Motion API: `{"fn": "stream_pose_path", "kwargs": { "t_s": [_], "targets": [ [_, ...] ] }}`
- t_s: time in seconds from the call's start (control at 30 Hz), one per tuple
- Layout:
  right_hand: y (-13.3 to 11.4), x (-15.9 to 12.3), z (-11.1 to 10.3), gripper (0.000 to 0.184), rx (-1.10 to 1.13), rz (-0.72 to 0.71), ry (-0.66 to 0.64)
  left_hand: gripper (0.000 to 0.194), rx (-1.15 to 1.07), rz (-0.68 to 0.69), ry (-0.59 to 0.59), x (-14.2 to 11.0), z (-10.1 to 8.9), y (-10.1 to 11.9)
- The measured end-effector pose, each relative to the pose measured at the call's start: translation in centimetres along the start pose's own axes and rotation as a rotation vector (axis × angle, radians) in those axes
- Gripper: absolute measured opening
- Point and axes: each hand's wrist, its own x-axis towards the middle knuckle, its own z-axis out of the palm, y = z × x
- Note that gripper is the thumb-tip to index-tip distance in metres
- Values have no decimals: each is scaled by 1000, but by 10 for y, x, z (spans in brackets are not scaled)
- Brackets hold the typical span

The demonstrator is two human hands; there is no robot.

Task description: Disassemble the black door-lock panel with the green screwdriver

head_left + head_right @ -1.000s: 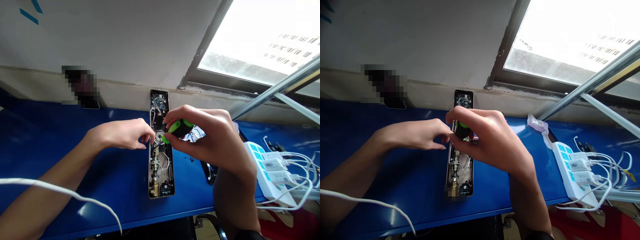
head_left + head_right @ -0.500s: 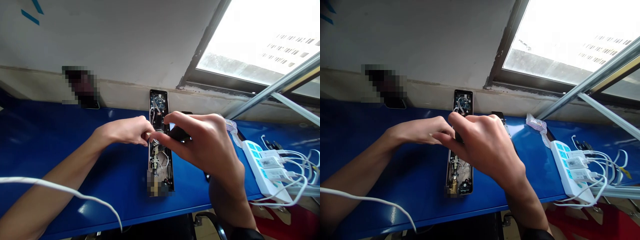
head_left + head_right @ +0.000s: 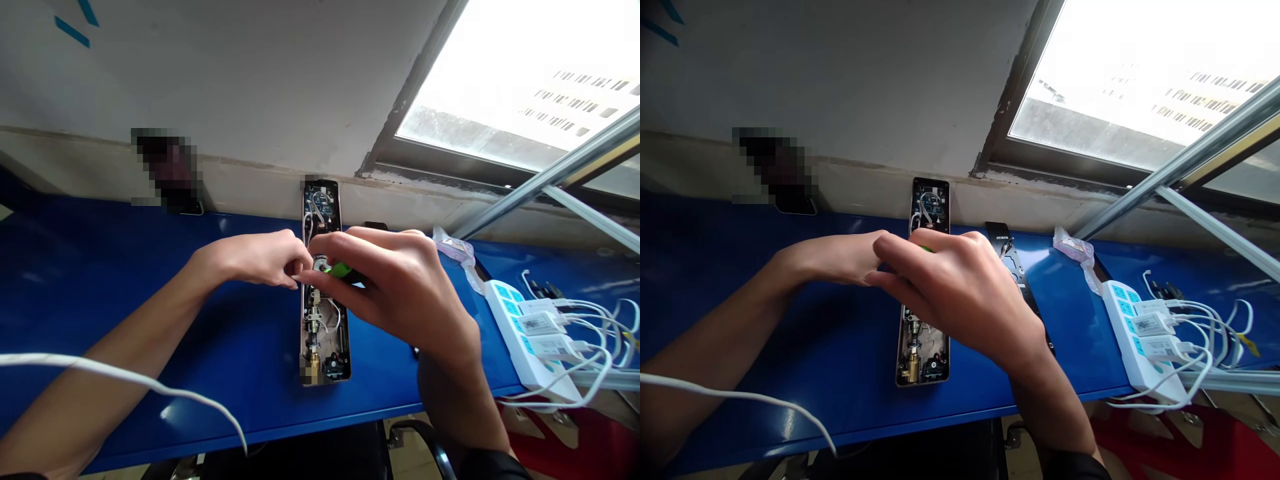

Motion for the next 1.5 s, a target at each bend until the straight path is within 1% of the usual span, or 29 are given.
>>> {"fn": "stream_pose_path", "kwargs": {
  "t_s": [0.07, 0.1, 0.17, 0.2, 0.3, 0.37, 0.5, 0.53, 0.63, 0.67, 0.73, 0.83, 0.87, 0.97, 1.03, 1.13, 1.17, 1.27, 1.33, 1.37, 1.5],
  "targets": [
    [1, 0, -2, 24, 59, -1, -35, 10, -33, 4, -48, 1, 0, -3],
    [1, 1, -3, 29, 94, -12, -51, 13, -45, -1, -70, 1, -1, -4],
    [2, 1, -4, 39, 114, -33, -51, 17, -49, 1, -69, 0, -1, -4],
    [3, 1, -4, 38, 95, -41, -34, 19, -47, 9, -66, 0, -1, -4],
    [7, 1, -1, 20, -9, -57, 39, 19, -49, 30, -68, -1, -2, -2],
    [7, 2, 1, 16, -23, -55, 47, 19, -36, 24, -66, -1, -3, 0],
    [5, 3, 1, 33, 61, -51, 7, 20, 3, 5, -59, -2, -4, 2],
    [5, 4, 0, 33, 61, -54, 7, 19, 7, 8, -56, -3, -5, 2],
    [5, 4, -1, 14, -6, -65, 35, 18, 1, 26, -59, -3, -5, 1],
    [5, 4, -2, 11, -23, -62, 45, 19, 0, 32, -63, -3, -5, 0],
    [6, 3, -2, 13, -13, -51, 36, 21, 7, 41, -70, -3, -5, 1],
    [7, 3, -1, 24, 30, -49, 28, 24, 30, 47, -61, -3, -5, 2],
    [8, 3, 0, 22, 17, -57, 40, 23, 39, 46, -61, -3, -6, 2],
    [11, 3, 2, 9, -57, -104, 105, 21, 53, 42, -65, -4, -6, 2],
    [12, 3, 3, 8, -48, -133, 122, 22, 55, 50, -67, -4, -6, 2],
    [13, 2, 3, 24, 5, -136, 88, 24, 58, 60, -53, -5, -5, 2],
    [13, 2, 3, 25, 3, -131, 82, 23, 56, 60, -47, -5, -5, 2],
    [13, 2, 3, 11, -43, -134, 112, 19, 45, 60, -50, -4, -4, 1],
    [13, 2, 2, 5, -47, -138, 119, 18, 47, 66, -49, -4, -3, 0],
    [13, 2, 2, 6, -32, -137, 113, 18, 48, 69, -48, -4, -3, -1],
    [13, 2, 2, 20, 17, -140, 87, 22, 39, 64, -46, -4, -3, 1]
  ]
}}
